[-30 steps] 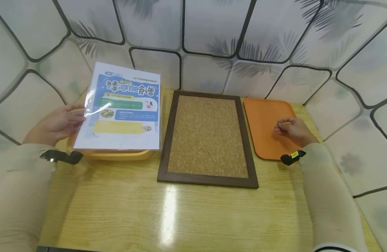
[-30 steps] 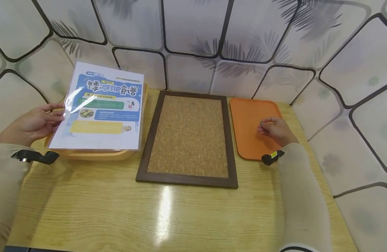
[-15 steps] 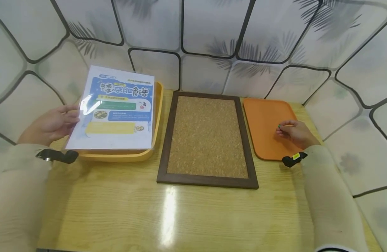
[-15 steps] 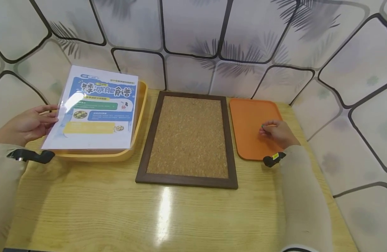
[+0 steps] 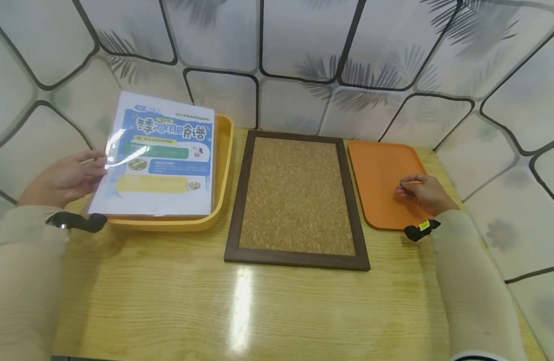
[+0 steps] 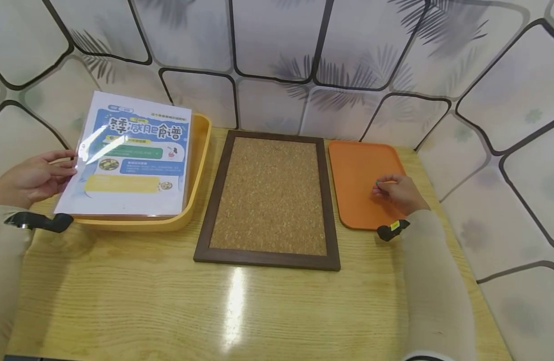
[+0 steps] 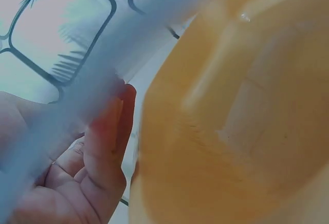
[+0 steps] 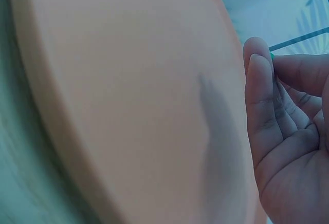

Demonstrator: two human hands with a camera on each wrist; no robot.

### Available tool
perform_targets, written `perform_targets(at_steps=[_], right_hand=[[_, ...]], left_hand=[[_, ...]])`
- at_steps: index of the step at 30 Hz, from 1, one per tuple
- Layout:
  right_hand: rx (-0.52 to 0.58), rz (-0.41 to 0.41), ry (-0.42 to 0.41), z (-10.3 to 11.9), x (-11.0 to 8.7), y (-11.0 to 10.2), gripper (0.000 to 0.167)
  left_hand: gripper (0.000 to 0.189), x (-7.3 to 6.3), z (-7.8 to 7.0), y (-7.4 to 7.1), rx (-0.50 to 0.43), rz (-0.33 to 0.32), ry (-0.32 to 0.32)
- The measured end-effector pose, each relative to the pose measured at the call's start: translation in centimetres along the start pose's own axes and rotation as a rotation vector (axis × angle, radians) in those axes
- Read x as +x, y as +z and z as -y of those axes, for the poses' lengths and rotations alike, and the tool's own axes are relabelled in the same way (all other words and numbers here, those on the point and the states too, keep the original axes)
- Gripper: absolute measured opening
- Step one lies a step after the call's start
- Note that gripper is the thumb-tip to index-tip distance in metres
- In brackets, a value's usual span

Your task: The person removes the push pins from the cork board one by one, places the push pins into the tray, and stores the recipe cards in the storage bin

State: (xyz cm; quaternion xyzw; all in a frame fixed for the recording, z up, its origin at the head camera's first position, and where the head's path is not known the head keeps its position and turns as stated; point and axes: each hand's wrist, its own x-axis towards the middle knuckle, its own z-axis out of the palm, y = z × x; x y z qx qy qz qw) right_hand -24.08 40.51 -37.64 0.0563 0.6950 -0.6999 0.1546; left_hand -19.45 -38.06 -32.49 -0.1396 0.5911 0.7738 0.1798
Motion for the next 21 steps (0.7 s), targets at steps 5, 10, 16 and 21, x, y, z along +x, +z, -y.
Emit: perform_targets(at_steps=[5,10,16,21], right_hand=[[-0.013,-0.01,0.002,-0.14,0.07,-0.09,0.009],[-0.017,-0.015,0.014,-0.35,0.27,-0.08,0.009],[-0.02,-0.015,0.036,-0.69,0.47,-0.25,0.009],[-0.033,-0.01,0.037,-0.77,0.44,-0.43,0.008]], left_hand=[[0.037,0.14,-0.1,0.03,0.087,-0.001,-0.013],[0.031,0.2,-0.01,0.14,0.152,-0.002,0.003],[0.029,0.29,-0.21,0.32,0.44,-0.022,-0.009],[0.028,0.71,-0.56,0.49,0.476,0.007,-0.007]])
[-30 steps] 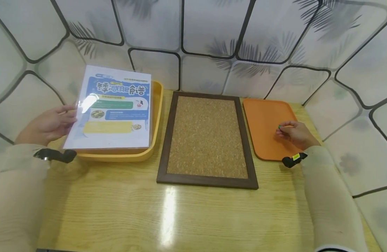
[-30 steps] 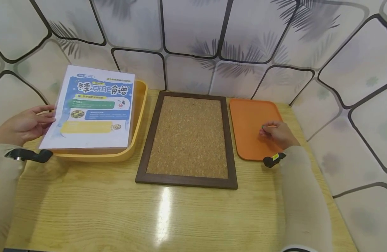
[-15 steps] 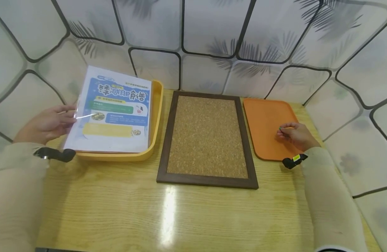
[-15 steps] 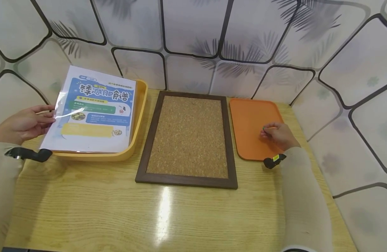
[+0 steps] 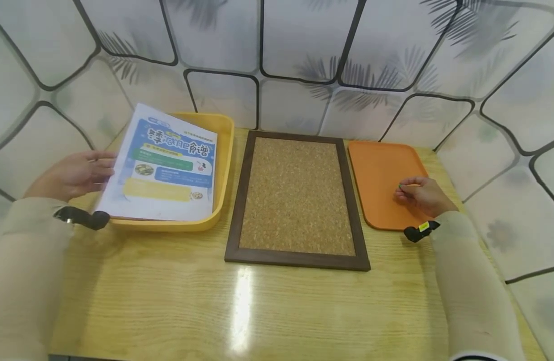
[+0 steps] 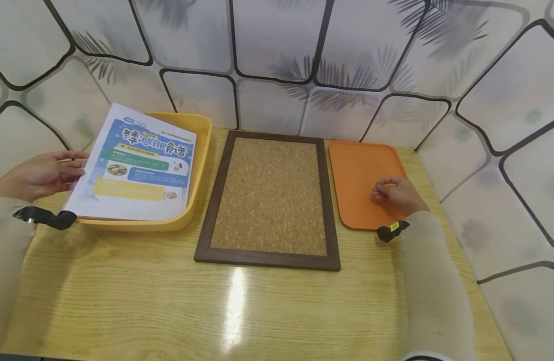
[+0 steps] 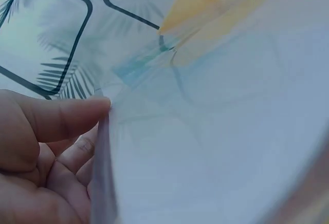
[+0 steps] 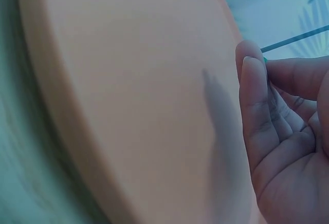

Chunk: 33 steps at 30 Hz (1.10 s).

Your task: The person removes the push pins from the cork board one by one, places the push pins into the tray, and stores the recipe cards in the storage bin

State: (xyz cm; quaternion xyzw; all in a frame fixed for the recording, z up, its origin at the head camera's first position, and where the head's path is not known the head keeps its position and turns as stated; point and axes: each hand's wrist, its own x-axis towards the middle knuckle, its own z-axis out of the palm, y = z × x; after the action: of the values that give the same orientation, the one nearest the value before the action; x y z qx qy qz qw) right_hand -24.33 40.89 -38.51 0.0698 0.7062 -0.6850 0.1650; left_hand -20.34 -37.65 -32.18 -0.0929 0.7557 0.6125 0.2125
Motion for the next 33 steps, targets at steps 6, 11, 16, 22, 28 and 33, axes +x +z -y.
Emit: perform_targets(at_steps=[6,11,16,22,28,33], right_hand=[[0.025,0.007,0.013,0.1,-0.4,0.1,0.006],[0.077,0.032,0.029,0.1,-0.9,-0.1,0.014],[0.086,0.058,0.049,0.0,-1.2,-0.2,0.018],[0.066,0.057,0.067,-0.1,-0.9,-0.2,0.016],[0.075,0.06,0.076,0.0,-0.6,-0.4,0.016],[0.041,0.064,0.093,-0.1,-0.5,-0.6,0.015]], left_hand=[[0.044,0.5,-0.6,-0.2,0.063,0.054,-0.009],[0.062,1.0,-1.1,0.0,0.119,0.103,-0.015],[0.057,1.0,-1.5,0.2,0.156,0.105,-0.025],[0.056,0.6,-1.9,0.5,0.235,0.062,-0.046],[0.059,0.3,-2.7,1.0,0.394,0.004,-0.033],[0.055,0.2,-3.3,1.3,0.437,-0.066,-0.058]])
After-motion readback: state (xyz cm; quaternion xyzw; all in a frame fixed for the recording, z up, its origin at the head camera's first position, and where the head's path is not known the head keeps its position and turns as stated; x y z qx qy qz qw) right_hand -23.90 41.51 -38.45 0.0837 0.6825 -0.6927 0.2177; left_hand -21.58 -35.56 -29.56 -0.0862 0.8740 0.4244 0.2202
